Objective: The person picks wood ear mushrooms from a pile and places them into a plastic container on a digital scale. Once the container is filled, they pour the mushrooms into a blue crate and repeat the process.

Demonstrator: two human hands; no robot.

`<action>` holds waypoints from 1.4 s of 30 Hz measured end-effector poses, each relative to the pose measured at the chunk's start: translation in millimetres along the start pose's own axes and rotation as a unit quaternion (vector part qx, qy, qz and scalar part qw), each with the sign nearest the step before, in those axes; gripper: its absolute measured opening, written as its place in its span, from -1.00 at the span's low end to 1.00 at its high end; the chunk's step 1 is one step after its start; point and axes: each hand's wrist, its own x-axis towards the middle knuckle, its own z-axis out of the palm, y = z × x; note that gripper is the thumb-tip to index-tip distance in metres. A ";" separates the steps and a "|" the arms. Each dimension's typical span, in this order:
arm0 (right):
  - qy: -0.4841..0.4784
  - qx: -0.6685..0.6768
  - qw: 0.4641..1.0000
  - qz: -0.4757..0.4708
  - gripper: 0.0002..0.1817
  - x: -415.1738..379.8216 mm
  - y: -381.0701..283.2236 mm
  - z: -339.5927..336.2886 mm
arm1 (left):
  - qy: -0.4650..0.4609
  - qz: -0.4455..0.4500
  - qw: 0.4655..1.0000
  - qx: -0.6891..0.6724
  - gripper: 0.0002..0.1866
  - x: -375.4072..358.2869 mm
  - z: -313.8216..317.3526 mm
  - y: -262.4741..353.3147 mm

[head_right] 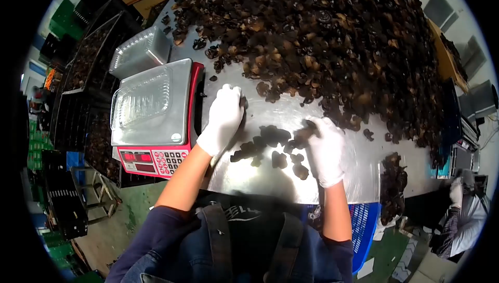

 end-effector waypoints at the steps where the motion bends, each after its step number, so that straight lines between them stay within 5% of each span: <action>1: 0.012 -0.012 1.000 0.016 -0.67 -9.2 20.3 -2.3 | -0.018 0.043 0.998 -0.041 -0.83 -11.8 -14.1 5.6; 4: -0.042 0.032 0.990 0.130 -0.52 -31.7 47.1 -8.5 | -0.112 0.080 0.976 -0.169 -0.65 -43.6 -36.6 13.0; 5: -0.039 0.063 0.992 0.104 -0.49 -47.1 51.9 -6.6 | -0.186 0.089 0.961 -0.182 -0.40 -49.6 -43.4 9.0; 8: -0.131 0.019 0.991 0.005 -0.27 -75.4 40.6 -14.4 | -0.107 0.198 0.946 -0.234 -0.19 -82.2 -28.7 -8.8; 9: -0.118 -0.053 0.991 -0.035 -0.13 -83.6 36.7 -10.9 | -0.121 0.191 0.940 -0.254 0.03 -88.5 -19.9 -12.8; 12: -0.121 -0.219 0.966 -0.063 0.41 -97.6 38.9 11.2 | -0.143 0.172 0.952 -0.210 0.13 -101.0 -10.8 -9.7; 16: -0.085 -0.224 0.965 -0.105 0.47 -64.8 37.3 31.7 | -0.114 0.186 0.953 -0.209 0.21 -82.7 18.9 6.1; 19: -0.112 -0.229 0.953 -0.163 0.39 -35.0 40.3 39.0 | -0.128 0.226 0.940 -0.223 0.12 -63.6 26.1 18.6; 25: -0.135 -0.141 0.976 -0.096 0.12 -16.7 46.9 31.8 | -0.164 0.259 0.927 -0.214 -0.30 -36.9 17.8 30.6; 30: -0.107 -0.129 0.977 -0.134 -0.07 -12.1 17.9 15.8 | -0.167 0.243 0.933 -0.204 -0.27 -36.9 12.5 29.6; 33: -0.077 -0.006 0.997 0.019 -0.50 -0.9 8.5 15.5 | -0.168 0.226 0.939 -0.198 -0.23 -44.2 10.7 20.9; 36: -0.064 -0.180 0.977 -0.095 -0.73 12.5 15.1 35.1 | -0.180 0.210 0.936 -0.216 -0.17 -47.3 -5.1 15.3; 38: -0.089 -0.155 0.983 -0.038 -0.79 10.9 12.2 34.8 | -0.176 0.207 0.943 -0.191 -0.12 -52.3 -12.8 10.9; 40: -0.001 -0.109 0.988 -0.108 -0.81 0.2 -3.9 15.4 | -0.159 0.220 0.943 -0.192 -0.08 -62.7 -19.6 3.1; 42: -0.010 -0.106 0.989 -0.101 -0.84 -26.6 -14.8 -38.0 | -0.144 0.235 0.941 -0.196 -0.03 -72.5 -27.9 -6.0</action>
